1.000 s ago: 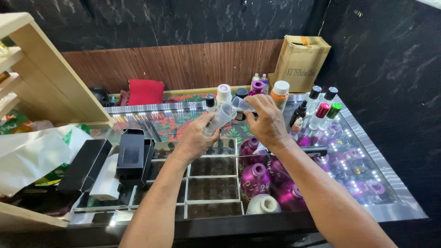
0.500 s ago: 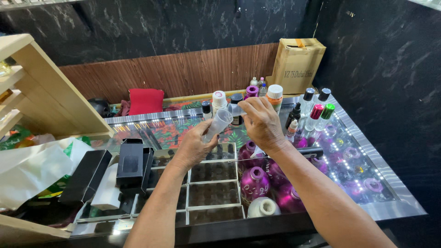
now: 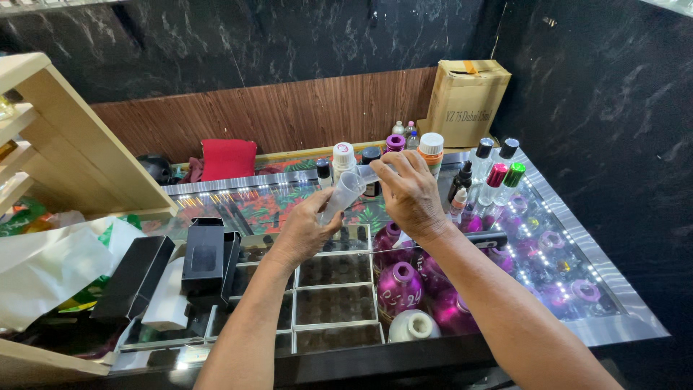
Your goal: The person transfers liquid fragrance from a plastic cup into a small bottle using a syringe, then attaches a nozzle and a cap to the bottle.
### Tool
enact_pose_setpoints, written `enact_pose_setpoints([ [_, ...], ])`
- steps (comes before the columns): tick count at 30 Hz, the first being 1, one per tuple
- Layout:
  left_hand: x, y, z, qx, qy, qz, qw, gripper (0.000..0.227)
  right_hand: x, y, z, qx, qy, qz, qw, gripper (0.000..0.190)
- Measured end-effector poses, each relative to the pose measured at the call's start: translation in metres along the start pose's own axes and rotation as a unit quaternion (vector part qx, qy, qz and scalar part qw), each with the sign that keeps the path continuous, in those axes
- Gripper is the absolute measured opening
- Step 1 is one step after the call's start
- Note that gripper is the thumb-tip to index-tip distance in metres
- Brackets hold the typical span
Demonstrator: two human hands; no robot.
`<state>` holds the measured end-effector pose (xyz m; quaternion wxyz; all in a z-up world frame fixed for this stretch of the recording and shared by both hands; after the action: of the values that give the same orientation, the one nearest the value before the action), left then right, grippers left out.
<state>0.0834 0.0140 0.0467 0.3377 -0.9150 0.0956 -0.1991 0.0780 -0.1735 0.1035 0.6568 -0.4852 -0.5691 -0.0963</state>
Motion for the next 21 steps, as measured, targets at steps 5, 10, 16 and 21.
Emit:
enact_pose_setpoints([
  [5,0.0,0.001,0.001,-0.001,-0.004,0.002,1.0,0.047,0.001,-0.001,0.002,-0.012,-0.003,-0.011,1.0,0.031],
  [10,0.001,0.001,0.002,-0.004,-0.008,0.008,1.0,0.048,0.002,-0.004,0.007,-0.033,-0.017,-0.016,0.999,0.03],
  [16,-0.001,0.0,0.0,-0.005,-0.004,0.005,1.0,0.049,0.004,-0.011,0.014,-0.037,-0.036,-0.023,0.998,0.032],
  [21,0.0,0.002,0.004,0.0,-0.005,0.002,1.0,0.049,0.006,-0.017,0.023,-0.064,-0.052,-0.023,0.996,0.031],
])
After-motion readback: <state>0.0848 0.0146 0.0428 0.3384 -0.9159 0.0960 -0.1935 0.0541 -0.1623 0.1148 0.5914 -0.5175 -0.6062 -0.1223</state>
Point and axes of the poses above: each hand's wrist, its own x-axis towards the middle knuckle, its own y-axis out of the palm, z = x × y, the point moved 8 cm from there along x, towards the middle knuckle, and after that the axes turned 10 degrees about z, right-handed, at the moved point
